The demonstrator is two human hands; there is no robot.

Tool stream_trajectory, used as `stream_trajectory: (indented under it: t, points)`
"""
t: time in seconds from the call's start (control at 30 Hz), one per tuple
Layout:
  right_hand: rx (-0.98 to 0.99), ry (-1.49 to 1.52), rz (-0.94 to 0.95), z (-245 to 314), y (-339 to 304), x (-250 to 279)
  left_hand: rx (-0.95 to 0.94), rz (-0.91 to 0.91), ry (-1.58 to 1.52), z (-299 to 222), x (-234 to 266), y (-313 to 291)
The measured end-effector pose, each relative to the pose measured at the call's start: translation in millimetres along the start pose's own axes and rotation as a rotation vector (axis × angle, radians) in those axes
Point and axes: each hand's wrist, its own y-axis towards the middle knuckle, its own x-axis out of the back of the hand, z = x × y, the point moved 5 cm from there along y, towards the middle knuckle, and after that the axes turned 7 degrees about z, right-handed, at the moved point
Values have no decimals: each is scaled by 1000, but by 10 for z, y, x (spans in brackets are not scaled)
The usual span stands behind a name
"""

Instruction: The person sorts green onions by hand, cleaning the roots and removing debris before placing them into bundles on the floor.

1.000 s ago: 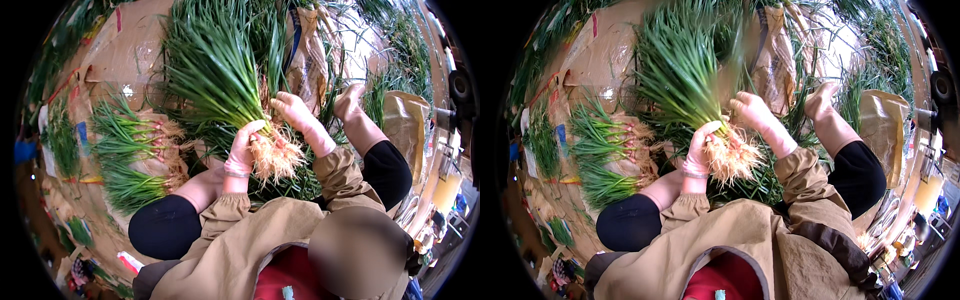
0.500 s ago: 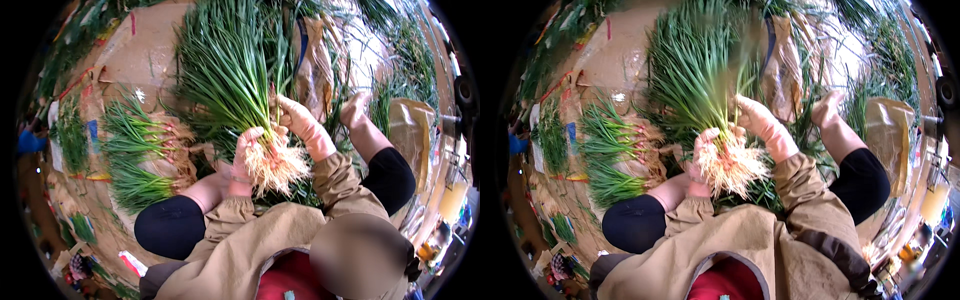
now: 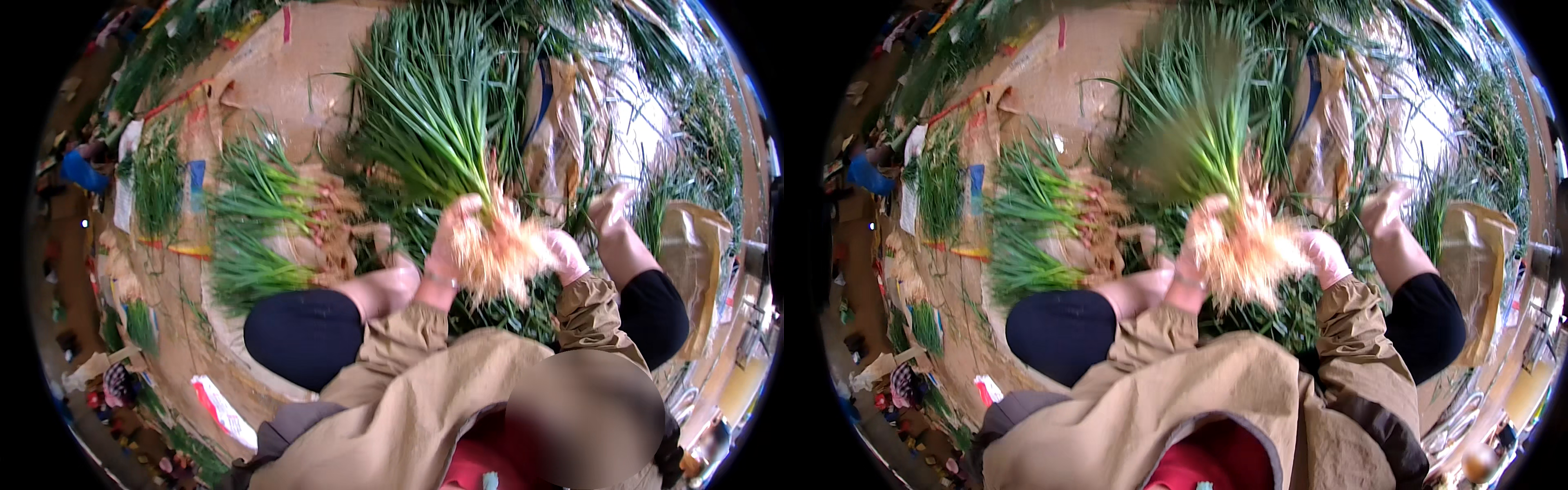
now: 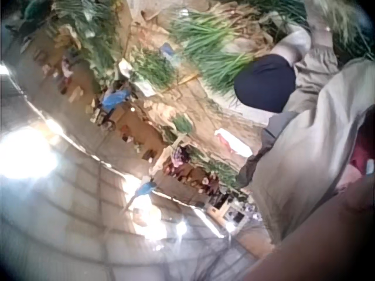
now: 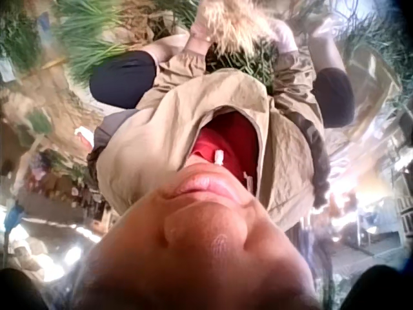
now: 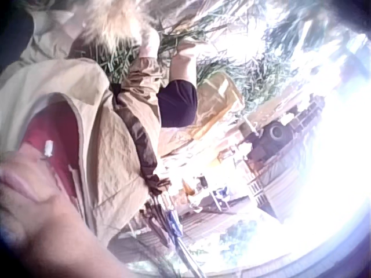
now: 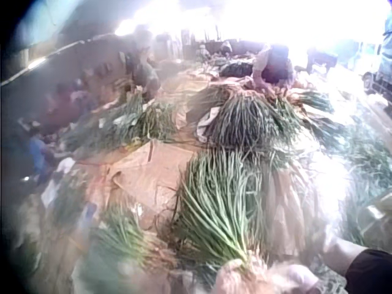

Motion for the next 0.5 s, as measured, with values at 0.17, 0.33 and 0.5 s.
stream_trajectory:
  t: [0.17, 0.33, 0.5]
  points:
    - [668, -370, -600, 1572, -635, -604, -157, 0, 165, -91, -430, 142]
    - [1021, -1301, -486, 1590, -386, -1442, -185, 297, 261, -158, -594, 198]
    - [934, -1022, -391, 1927, -567, -1238, -182, 490, 217, 22, -1245, 450]
